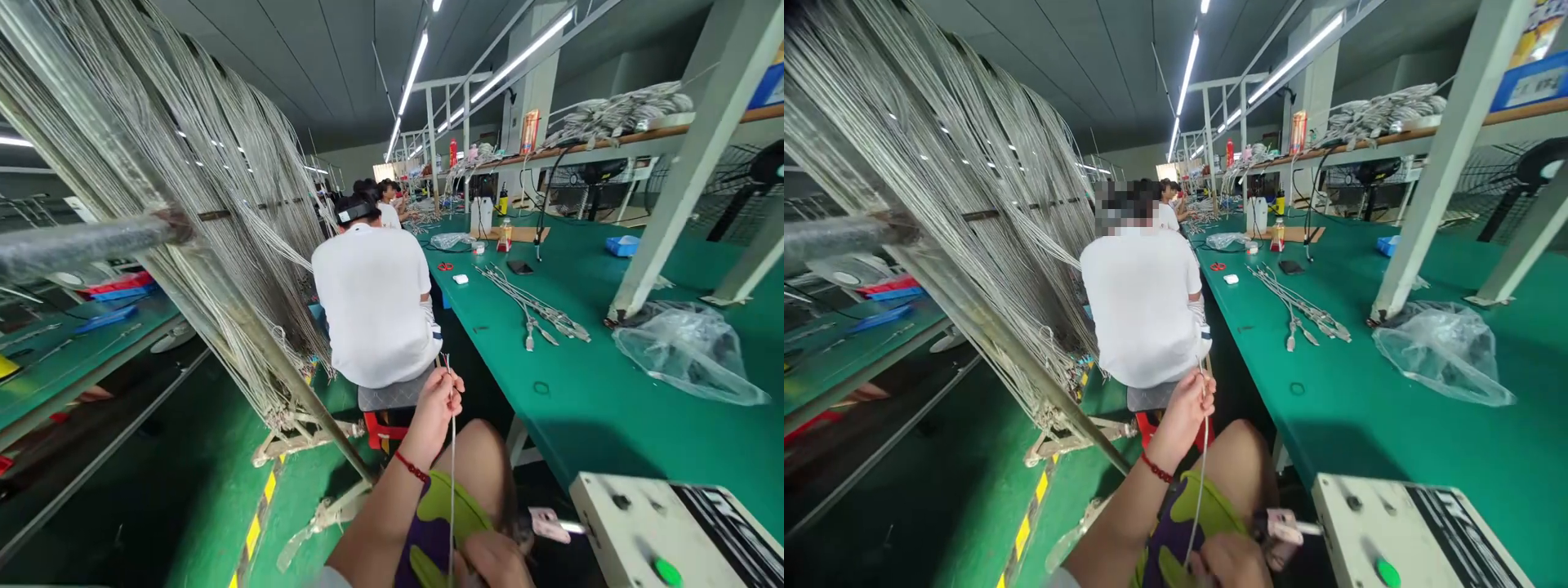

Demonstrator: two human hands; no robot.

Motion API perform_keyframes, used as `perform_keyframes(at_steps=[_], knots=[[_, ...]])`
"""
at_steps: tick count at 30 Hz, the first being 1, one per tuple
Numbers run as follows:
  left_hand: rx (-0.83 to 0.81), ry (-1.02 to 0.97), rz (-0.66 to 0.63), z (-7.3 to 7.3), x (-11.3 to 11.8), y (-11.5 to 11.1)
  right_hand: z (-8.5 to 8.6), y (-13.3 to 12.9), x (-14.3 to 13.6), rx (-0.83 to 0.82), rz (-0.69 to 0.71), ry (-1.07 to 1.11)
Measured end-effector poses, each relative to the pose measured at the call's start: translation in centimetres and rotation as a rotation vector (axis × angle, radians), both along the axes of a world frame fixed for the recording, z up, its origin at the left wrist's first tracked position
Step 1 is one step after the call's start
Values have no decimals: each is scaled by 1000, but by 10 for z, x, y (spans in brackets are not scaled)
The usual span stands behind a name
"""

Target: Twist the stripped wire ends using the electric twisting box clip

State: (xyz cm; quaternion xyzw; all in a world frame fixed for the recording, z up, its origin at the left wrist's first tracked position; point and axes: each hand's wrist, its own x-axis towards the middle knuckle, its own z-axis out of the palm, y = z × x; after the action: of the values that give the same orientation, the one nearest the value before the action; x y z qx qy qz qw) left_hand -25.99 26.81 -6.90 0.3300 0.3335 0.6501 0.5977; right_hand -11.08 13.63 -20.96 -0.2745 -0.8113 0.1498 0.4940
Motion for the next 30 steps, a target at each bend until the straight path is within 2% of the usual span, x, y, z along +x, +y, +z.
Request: perform_keyframes(at_steps=[5,8,11,15,21,25,30], knots=[[88,92,-2,5,20,-60,-21,-21,43,-101,-84,-107],[142,169,-51,20,29,-86,-31,-23,73,-150,-146,-130],[192,236,-68,36,33,-103,-44,-27,87,-183,-190,-150],[223,283,-38,39,36,-120,-57,-41,77,-272,-166,-241],[229,335,69,33,32,-144,-58,-48,43,-432,-66,-325],[166,329,35,26,24,-149,-63,-40,26,-487,-9,-370],[94,300,21,20,20,-150,-58,-38,28,-578,-36,-433]])
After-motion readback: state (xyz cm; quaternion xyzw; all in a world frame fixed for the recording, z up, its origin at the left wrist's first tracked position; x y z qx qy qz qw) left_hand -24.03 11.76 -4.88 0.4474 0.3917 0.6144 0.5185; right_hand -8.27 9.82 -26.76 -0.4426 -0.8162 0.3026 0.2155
